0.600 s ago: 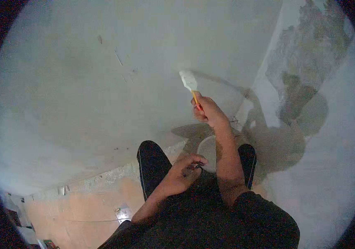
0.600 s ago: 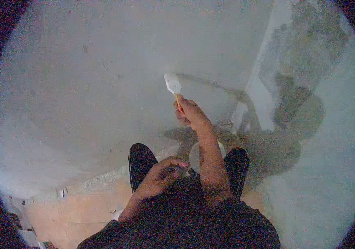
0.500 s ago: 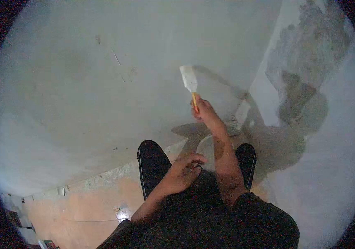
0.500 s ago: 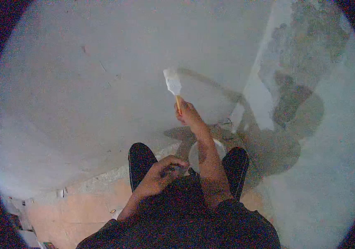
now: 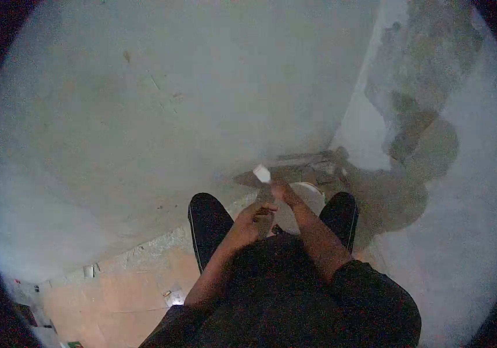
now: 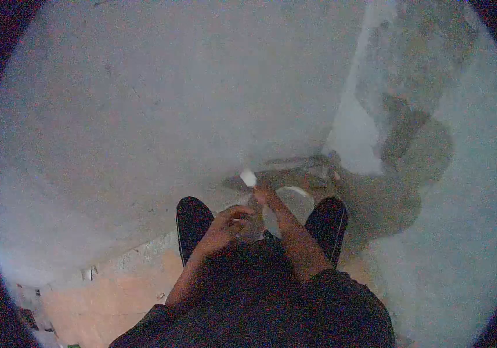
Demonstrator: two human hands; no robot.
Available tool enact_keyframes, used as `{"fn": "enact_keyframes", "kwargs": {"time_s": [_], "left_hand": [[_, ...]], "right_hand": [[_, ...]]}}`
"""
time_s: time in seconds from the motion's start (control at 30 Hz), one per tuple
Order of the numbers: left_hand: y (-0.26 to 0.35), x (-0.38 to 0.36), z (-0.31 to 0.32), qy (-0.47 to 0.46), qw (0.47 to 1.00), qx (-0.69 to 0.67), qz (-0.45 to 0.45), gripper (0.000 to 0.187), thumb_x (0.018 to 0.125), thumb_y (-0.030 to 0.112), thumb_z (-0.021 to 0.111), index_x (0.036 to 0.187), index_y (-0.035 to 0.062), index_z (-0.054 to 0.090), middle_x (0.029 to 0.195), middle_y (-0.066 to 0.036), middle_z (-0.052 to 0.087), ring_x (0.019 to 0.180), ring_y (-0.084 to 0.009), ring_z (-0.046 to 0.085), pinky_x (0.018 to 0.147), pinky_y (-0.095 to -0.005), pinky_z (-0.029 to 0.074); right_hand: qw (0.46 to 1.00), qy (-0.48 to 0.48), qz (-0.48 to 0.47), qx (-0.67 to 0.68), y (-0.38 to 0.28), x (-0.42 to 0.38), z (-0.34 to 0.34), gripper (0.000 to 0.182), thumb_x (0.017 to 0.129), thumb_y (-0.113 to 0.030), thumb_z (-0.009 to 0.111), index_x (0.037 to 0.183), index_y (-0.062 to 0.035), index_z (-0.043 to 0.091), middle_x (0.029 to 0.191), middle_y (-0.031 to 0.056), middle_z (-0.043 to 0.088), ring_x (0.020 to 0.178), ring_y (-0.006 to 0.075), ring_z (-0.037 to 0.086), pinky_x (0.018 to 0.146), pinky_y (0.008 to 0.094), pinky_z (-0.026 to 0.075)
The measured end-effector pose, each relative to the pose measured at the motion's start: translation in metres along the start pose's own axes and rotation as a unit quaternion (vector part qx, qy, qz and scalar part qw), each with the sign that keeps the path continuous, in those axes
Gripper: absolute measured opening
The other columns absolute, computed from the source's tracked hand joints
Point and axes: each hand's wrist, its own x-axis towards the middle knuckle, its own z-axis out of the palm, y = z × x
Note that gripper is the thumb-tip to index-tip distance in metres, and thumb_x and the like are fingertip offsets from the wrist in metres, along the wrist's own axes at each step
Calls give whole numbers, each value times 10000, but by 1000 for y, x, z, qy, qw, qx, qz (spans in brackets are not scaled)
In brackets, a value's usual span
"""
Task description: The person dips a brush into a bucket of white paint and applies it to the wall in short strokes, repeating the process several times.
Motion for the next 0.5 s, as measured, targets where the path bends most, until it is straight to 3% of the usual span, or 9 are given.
{"fn": "enact_keyframes", "kwargs": {"time_s": [0.03,0.07,0.13,0.17,0.23,0.3,0.37,0.43,0.5], "left_hand": [[-11,-1,0,3,998,-46,-36,278,900,19,545,1175,35,575,1109,-95,620,1009,-188,596,875,-317,483],[-26,1,1,5,993,-94,-72,304,879,12,555,1182,27,576,1142,-76,627,1048,-193,598,916,-326,476],[-74,11,0,17,996,-65,-66,262,898,39,541,1156,27,589,1107,-96,634,1029,-200,607,898,-326,480],[-91,13,2,37,997,-38,-58,228,917,65,527,1130,27,602,1072,-117,640,1010,-207,616,879,-327,484],[-102,21,3,18,999,-17,-43,246,909,66,521,1138,25,603,1092,-126,638,1015,-222,616,858,-342,498],[-113,26,13,23,980,-120,-159,257,914,68,510,1153,37,599,1105,-117,635,1026,-236,617,834,-366,510],[-127,30,18,5,988,-101,-121,263,927,87,498,1170,48,592,1099,-97,633,1024,-231,619,823,-381,513],[-138,32,24,5,981,-140,-135,264,932,104,506,1177,55,590,1080,-79,634,1014,-221,621,817,-365,512],[-137,29,27,8,985,-108,-137,262,935,106,503,1176,54,592,1069,-76,637,1009,-215,623,813,-353,511]], "right_hand": [[988,-125,33,79,6,-21,-11,428,991,-327,394,1067,32,614,817,226,630,722,387,626,737,500,511],[988,-123,39,81,5,-43,-15,428,991,-327,394,1067,32,614,817,226,630,722,387,626,737,500,511],[966,-150,199,74,5,-86,-13,426,986,-359,419,1006,11,630,739,178,611,688,312,627,679,481,506],[964,-151,208,76,13,-100,-12,426,986,-359,419,1006,11,630,739,178,611,688,312,627,679,481,506],[994,-65,75,54,44,-114,11,404,964,-341,456,962,24,628,706,173,592,643,299,615,645,474,500],[997,28,-62,27,68,-127,28,385,942,-324,493,919,37,626,673,168,573,598,286,603,611,466,494],[990,74,-123,9,80,-139,28,377,931,-315,511,897,43,625,656,165,564,575,279,597,594,462,491],[994,-27,96,51,47,-141,-3,364,901,-299,505,901,36,647,793,192,606,715,320,619,689,464,503],[939,-127,307,91,16,-143,-28,357,872,-283,500,905,29,669,930,218,648,855,362,641,784,466,516]]}}
